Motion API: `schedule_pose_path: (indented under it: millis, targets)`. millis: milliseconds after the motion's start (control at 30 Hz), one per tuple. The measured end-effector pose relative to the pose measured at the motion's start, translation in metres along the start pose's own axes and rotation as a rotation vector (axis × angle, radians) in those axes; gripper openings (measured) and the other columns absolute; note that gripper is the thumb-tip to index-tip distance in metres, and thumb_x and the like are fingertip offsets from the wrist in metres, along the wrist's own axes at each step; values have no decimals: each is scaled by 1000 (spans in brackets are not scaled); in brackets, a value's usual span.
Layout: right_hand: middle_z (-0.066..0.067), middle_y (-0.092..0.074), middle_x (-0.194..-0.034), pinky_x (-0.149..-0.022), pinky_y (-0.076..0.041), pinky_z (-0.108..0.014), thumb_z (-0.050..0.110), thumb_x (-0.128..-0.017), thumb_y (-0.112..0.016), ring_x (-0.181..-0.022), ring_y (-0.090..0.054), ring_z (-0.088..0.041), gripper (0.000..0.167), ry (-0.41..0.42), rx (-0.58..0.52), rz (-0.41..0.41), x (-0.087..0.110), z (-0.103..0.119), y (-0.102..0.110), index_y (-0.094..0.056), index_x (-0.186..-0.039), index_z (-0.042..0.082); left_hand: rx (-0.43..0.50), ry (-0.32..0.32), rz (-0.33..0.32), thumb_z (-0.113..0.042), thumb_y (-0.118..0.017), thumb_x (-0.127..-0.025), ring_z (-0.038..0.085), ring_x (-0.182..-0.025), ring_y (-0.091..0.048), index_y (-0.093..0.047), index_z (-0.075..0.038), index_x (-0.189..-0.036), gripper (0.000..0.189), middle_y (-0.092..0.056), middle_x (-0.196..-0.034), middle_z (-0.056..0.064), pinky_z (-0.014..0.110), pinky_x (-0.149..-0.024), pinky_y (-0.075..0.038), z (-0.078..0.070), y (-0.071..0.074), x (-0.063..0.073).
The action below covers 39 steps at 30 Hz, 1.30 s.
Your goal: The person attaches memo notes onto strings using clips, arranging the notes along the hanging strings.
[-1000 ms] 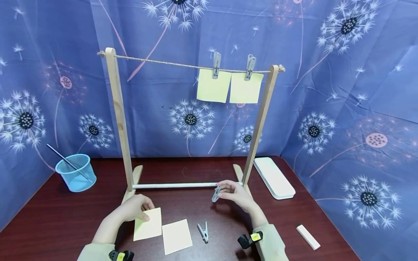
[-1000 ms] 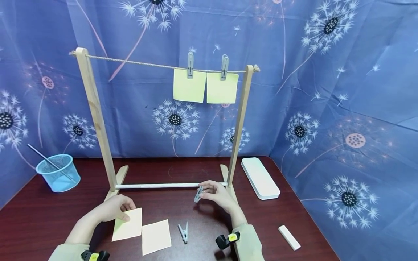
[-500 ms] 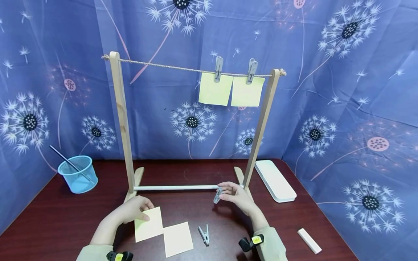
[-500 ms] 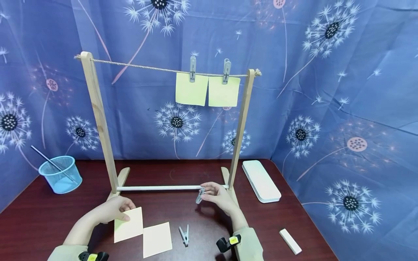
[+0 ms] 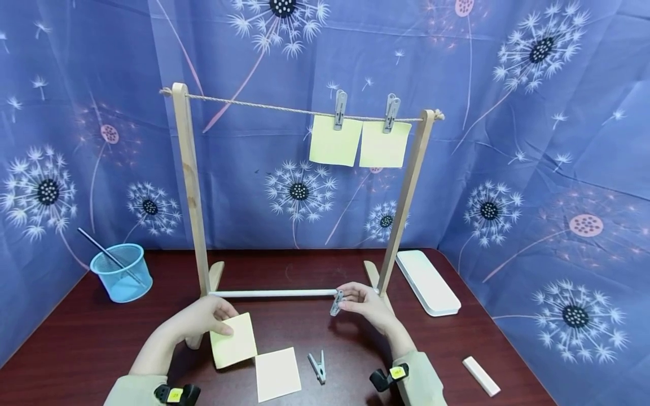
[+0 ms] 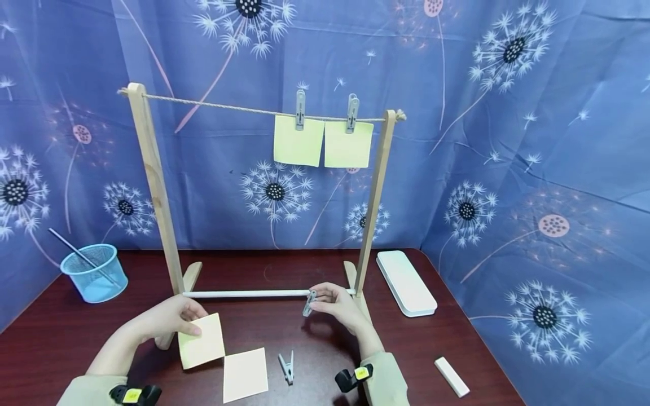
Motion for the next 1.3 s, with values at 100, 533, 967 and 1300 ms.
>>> schedule_pose_path:
  millis: [100, 533, 967, 1300]
  targets:
    - [-6, -65, -106, -81, -53, -20, 6, -90, -67, -92, -63, -5, 47, 5, -11, 4, -2, 4, -1, -48, -125, -19, 16, 0, -46, -8, -77, -80, 15, -82, -65, -70, 7, -100, 25, -72, -89, 9, 30, -72, -53, -3, 4, -1]
    - [-9, -67, -103, -82, -53, -22, 5, -89, -67, -93, -64, -6, 39, 70, 48, 53, -16, 28, -7, -55, -123, -12, 8, -24, -342, -9, -74, -85, 18, -88, -68, -69, 7, -104, 25, -73, -96, 16, 23, -69, -53, -6, 14, -15]
    - [-20, -69, -105, -82, -52, -22, 8, -90, -68, -93, -65, -4, 37, 132, 202, -3, -38, 71, -9, -58, -123, -6, 124, -5, -506, -11, -72, -87, 4, -86, -64, -66, 10, -113, 34, -72, -102, 19, 19, -73, -51, -14, 32, -28]
    - [-20, -70, -107, -84, -54, -29, 7, -88, -71, -99, -68, -23, 35, 245, 330, -51, -53, 124, -10, -63, -122, 0, 128, 15, -559, -20, -71, -90, -2, -85, -60, -63, 9, -120, 43, -71, -110, 21, 20, -74, -48, -35, 49, -38]
Point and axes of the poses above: each hand's wrist, its own x-axis away from the middle knuckle, its own y-axis out of the back of the hand, z = x × y, the point moved 4 cm from there along -x, towards the middle knuckle
